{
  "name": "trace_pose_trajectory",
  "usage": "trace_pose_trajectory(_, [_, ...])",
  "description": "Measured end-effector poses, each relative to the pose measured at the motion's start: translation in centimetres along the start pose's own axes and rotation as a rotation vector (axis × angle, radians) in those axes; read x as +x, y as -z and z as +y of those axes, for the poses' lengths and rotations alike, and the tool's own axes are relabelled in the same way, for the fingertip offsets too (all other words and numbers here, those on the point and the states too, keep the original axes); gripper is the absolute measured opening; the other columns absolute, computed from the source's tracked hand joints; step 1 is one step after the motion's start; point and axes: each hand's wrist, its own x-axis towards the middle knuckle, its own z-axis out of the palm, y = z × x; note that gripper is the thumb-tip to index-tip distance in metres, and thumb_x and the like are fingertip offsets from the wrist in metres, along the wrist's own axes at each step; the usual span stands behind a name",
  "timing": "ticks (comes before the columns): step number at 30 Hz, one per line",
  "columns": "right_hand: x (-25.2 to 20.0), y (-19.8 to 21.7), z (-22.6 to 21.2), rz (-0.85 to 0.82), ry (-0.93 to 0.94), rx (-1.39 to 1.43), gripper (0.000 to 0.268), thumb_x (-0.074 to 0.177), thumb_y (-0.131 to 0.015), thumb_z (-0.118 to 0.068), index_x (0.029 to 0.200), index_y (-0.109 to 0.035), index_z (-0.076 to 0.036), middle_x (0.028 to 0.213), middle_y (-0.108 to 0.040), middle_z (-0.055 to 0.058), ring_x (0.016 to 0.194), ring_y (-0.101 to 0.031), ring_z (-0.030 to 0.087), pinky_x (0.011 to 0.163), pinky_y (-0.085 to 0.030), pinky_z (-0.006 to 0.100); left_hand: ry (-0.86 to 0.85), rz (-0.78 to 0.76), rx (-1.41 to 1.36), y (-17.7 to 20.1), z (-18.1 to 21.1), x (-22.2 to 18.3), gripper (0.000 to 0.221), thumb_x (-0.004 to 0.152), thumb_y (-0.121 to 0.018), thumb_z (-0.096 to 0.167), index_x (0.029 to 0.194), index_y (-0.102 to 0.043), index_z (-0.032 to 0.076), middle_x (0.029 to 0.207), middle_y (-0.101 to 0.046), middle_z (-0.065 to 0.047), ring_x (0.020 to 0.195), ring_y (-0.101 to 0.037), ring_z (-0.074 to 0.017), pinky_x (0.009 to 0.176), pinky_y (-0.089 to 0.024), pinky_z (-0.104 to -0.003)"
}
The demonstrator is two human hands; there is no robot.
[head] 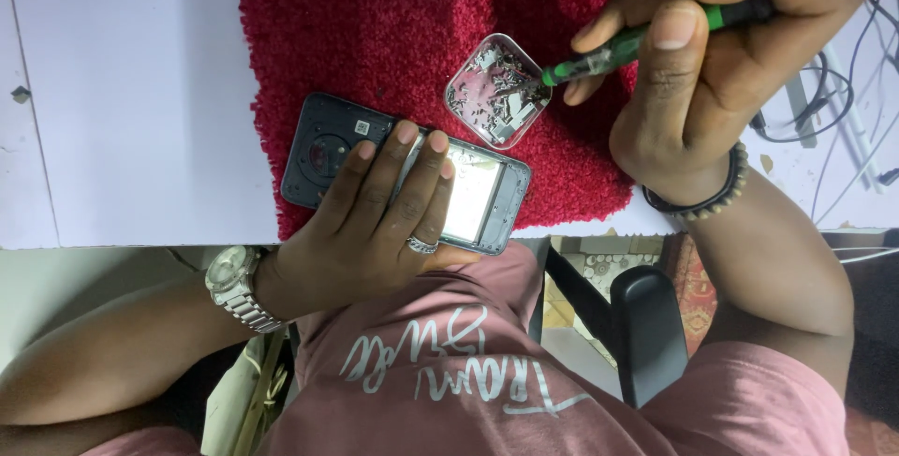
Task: Repairing a mobile phone by using a precision screwdriver to manage internal screws
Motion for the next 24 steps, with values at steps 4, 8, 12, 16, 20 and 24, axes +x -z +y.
trace_pose_trajectory(4, [-0.11, -0.19, -0.04, 0.007, -0.022, -0.008, 0.013, 0.125, -0.033, -0.014, 0.124, -0.022, -0.006, 0.083, -0.051, 0.034, 0.056, -0.057, 0.034, 0.049, -0.049, 0.037, -0.021, 0.005, 0.024, 0.15, -0.26, 0.1, 0.074, 0.127, -0.023, 0.058, 0.143, -0.061, -0.002, 0.149, -0.064, -0.024, 0.139, -0.059, -0.0417, 0.12, -0.044, -0.052])
trace_pose_trajectory(8, [-0.4, -0.26, 0.14, 0.05, -0.042, -0.049, 0.016, 0.125, -0.036, -0.015, 0.124, -0.023, -0.005, 0.092, -0.045, 0.032, 0.069, -0.066, 0.037, 0.05, -0.053, 0.038, -0.012, 0.018, 0.055, 0.15, -0.28, 0.24, 0.045, 0.127, -0.037, 0.033, 0.139, -0.064, 0.0, 0.147, -0.067, -0.02, 0.137, -0.061, -0.0389, 0.119, -0.045, -0.05])
trace_pose_trajectory(12, [-0.32, -0.29, -0.12, 0.035, -0.06, -0.074, 0.017, 0.126, -0.034, -0.014, 0.122, -0.021, -0.004, 0.087, -0.052, 0.035, 0.062, -0.063, 0.036, 0.05, -0.051, 0.037, -0.02, 0.018, 0.028, 0.25, -0.37, 0.16, 0.058, 0.128, -0.031, 0.044, 0.141, -0.064, -0.001, 0.148, -0.065, -0.023, 0.138, -0.06, -0.041, 0.121, -0.044, -0.052])
trace_pose_trajectory(16, [-0.64, -0.33, 0.11, 0.038, -0.084, -0.061, 0.016, 0.126, -0.036, -0.015, 0.125, -0.022, -0.008, 0.101, -0.042, 0.031, 0.074, -0.067, 0.038, 0.052, -0.056, 0.038, -0.012, 0.029, 0.039, 0.13, -0.27, 0.24, 0.058, 0.128, -0.031, 0.045, 0.139, -0.065, 0.0, 0.147, -0.066, -0.022, 0.138, -0.06, -0.0402, 0.121, -0.043, -0.051])
trace_pose_trajectory(20, [-0.66, -0.37, 0.21, 0.036, -0.079, -0.044, 0.015, 0.125, -0.036, -0.012, 0.125, -0.022, -0.008, 0.101, -0.043, 0.031, 0.072, -0.065, 0.037, 0.051, -0.053, 0.037, -0.013, 0.017, 0.069, 0.06, -0.24, 0.21, 0.035, 0.126, -0.045, 0.027, 0.139, -0.063, 0.0, 0.147, -0.067, -0.02, 0.136, -0.062, -0.0385, 0.119, -0.046, -0.049])
trace_pose_trajectory(24, [-0.06, -0.17, -0.36, 0.013, -0.044, -0.058, 0.018, 0.125, -0.035, -0.015, 0.122, -0.021, -0.004, 0.088, -0.051, 0.035, 0.065, -0.065, 0.036, 0.049, -0.051, 0.036, -0.012, -0.005, 0.025, 0.15, -0.16, 0.06, 0.084, 0.125, -0.018, 0.07, 0.144, -0.061, 0.0, 0.148, -0.066, -0.021, 0.138, -0.061, -0.04, 0.119, -0.045, -0.05])
